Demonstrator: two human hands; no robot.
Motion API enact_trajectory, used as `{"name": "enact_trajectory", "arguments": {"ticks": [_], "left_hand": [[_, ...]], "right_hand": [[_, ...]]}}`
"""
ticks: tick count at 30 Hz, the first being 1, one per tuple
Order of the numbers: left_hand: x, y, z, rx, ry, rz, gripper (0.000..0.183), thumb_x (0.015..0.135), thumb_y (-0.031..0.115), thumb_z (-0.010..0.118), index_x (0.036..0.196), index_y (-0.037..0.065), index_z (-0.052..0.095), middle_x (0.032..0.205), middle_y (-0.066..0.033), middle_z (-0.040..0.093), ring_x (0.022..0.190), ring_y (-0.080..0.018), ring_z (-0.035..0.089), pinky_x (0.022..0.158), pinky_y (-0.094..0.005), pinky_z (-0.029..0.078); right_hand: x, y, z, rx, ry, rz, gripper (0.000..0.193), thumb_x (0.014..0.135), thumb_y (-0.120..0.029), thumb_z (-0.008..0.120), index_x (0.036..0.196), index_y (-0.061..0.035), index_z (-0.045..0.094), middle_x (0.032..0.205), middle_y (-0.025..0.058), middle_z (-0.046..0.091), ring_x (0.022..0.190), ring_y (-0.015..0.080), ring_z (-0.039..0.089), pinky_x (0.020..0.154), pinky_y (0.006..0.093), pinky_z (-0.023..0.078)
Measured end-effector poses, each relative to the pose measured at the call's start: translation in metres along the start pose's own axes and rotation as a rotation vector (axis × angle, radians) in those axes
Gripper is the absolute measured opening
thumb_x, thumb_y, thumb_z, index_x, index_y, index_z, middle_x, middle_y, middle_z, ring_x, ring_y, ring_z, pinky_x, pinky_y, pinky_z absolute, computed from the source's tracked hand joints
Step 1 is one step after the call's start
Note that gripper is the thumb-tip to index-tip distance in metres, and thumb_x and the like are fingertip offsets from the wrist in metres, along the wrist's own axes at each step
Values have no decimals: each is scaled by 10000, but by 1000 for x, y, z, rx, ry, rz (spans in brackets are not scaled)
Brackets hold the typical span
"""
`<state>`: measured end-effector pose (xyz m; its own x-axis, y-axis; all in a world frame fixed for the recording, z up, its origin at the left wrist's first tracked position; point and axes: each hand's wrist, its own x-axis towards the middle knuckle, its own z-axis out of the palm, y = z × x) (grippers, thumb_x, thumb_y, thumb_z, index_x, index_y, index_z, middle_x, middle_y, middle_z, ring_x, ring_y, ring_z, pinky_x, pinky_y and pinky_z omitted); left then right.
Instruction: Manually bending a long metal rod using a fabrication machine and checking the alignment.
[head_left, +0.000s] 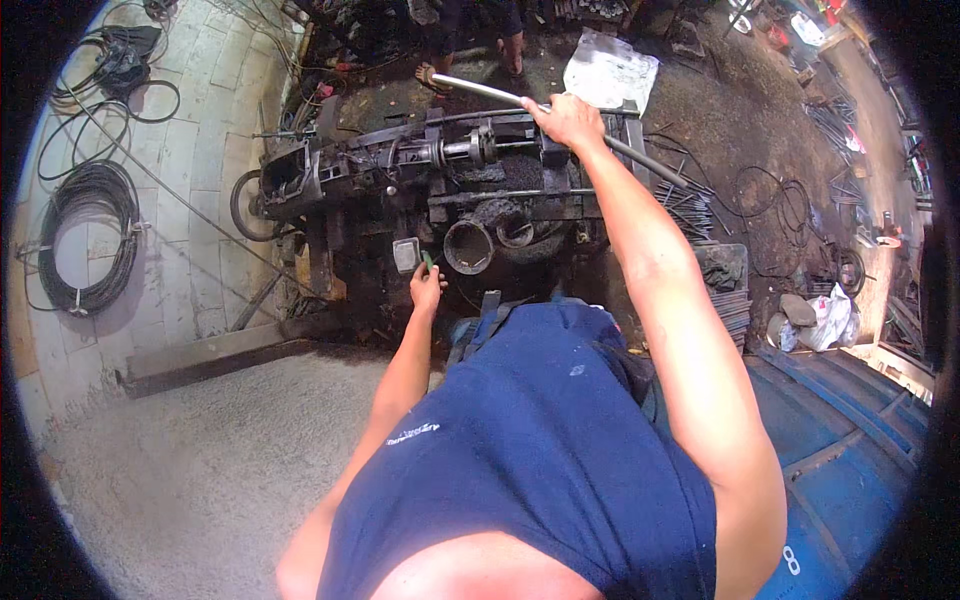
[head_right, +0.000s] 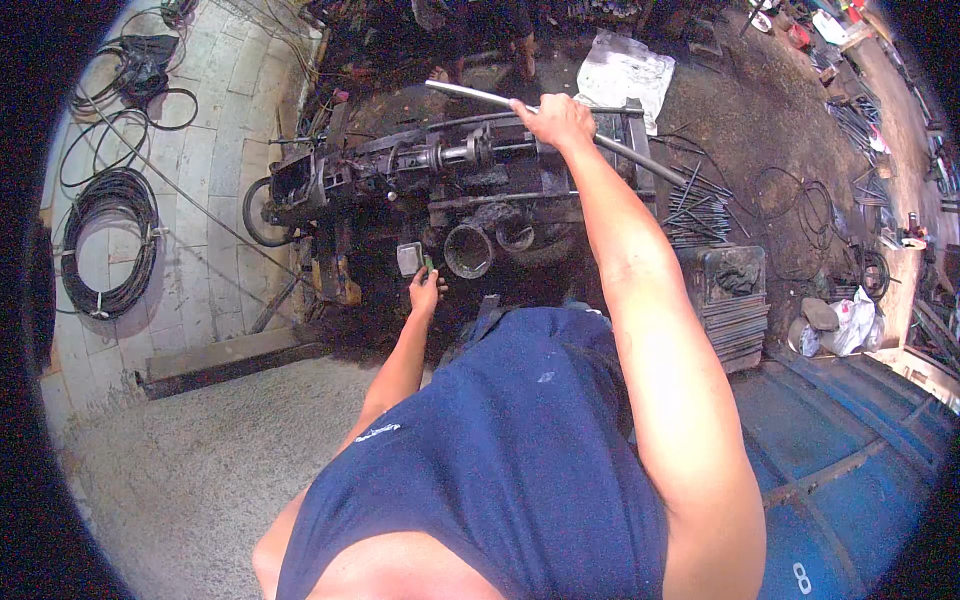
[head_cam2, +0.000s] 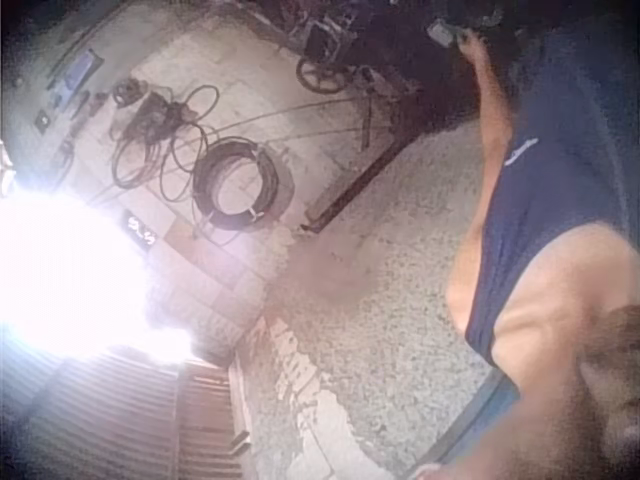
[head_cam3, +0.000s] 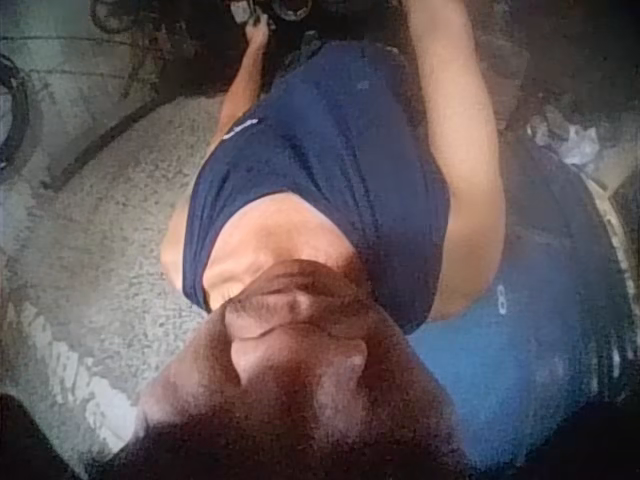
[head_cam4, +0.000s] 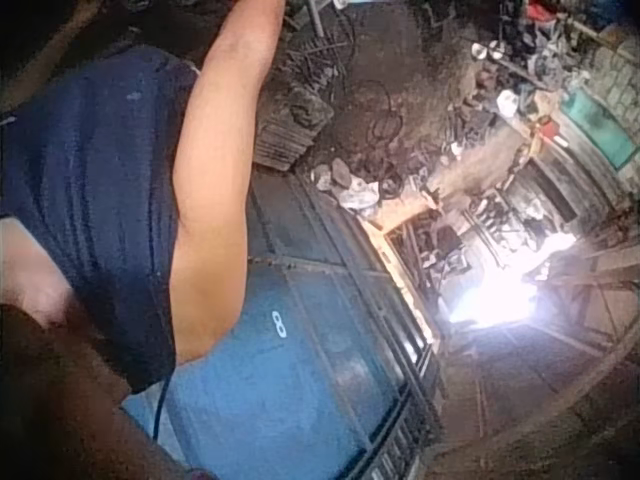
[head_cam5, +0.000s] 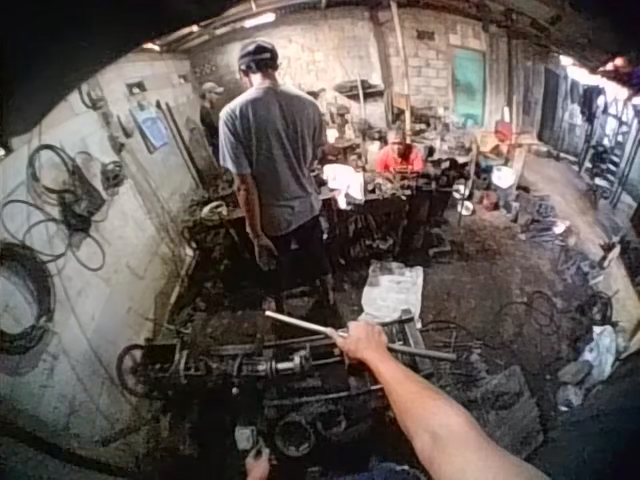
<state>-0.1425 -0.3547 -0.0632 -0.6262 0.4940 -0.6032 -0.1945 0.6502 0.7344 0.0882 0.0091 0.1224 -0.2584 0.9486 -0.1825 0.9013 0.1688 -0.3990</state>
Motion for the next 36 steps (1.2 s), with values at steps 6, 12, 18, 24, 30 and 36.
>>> {"name": "enact_trajectory", "arguments": {"ticks": [6, 12, 18, 24, 30, 36], "left_hand": [[3, -1, -1, 20, -8, -10, 524, 939, 256, 623, 1375, 8, 472, 861, -84, 699, 650, -134, 660, 559, -271, 497], [8, -7, -3, 9, -5, -11, 525, 941, 252, 622, 1381, 10, 467, 837, -71, 695, 633, -130, 653, 545, -268, 494], [9, -7, -2, 9, -2, -15, 527, 941, 244, 618, 1389, 17, 457, 828, -59, 689, 631, -127, 647, 533, -264, 486], [4, -4, -2, -13, -23, -32, 528, 947, 251, 612, 1397, 26, 450, 838, -63, 690, 641, -129, 652, 530, -262, 480], [0, -2, -2, -3, -20, -17, 531, 949, 253, 610, 1402, 29, 447, 850, -65, 690, 640, -129, 649, 543, -262, 483], [1, 0, -1, -18, -19, -43, 545, 949, 241, 604, 1418, 25, 429, 851, -63, 683, 644, -126, 643, 537, -260, 481]], "right_hand": [[-1, -1, -2, 0, -18, -3, 784, 828, -748, 473, 1021, -33, 730, 1053, 216, 695, 1032, 372, 660, 885, 463, 519], [-5, -3, -5, 11, -13, -3, 789, 827, -749, 473, 1022, -28, 729, 1050, 219, 695, 1028, 379, 660, 880, 466, 520], [-4, -3, -2, 15, -11, 4, 785, 824, -746, 486, 1011, -23, 729, 1040, 222, 696, 1016, 386, 662, 871, 472, 522], [0, -2, 1, -2, 3, -21, 777, 827, -740, 486, 1008, -26, 731, 1025, 227, 698, 1004, 389, 667, 870, 468, 524], [-4, -5, -2, 0, -15, -5, 794, 827, -750, 473, 1019, -24, 730, 1028, 227, 697, 1009, 383, 667, 865, 465, 527], [-5, -3, -2, -6, 3, 4, 814, 821, -769, 461, 1018, -27, 732, 1033, 223, 697, 1016, 374, 667, 863, 463, 529]]}}
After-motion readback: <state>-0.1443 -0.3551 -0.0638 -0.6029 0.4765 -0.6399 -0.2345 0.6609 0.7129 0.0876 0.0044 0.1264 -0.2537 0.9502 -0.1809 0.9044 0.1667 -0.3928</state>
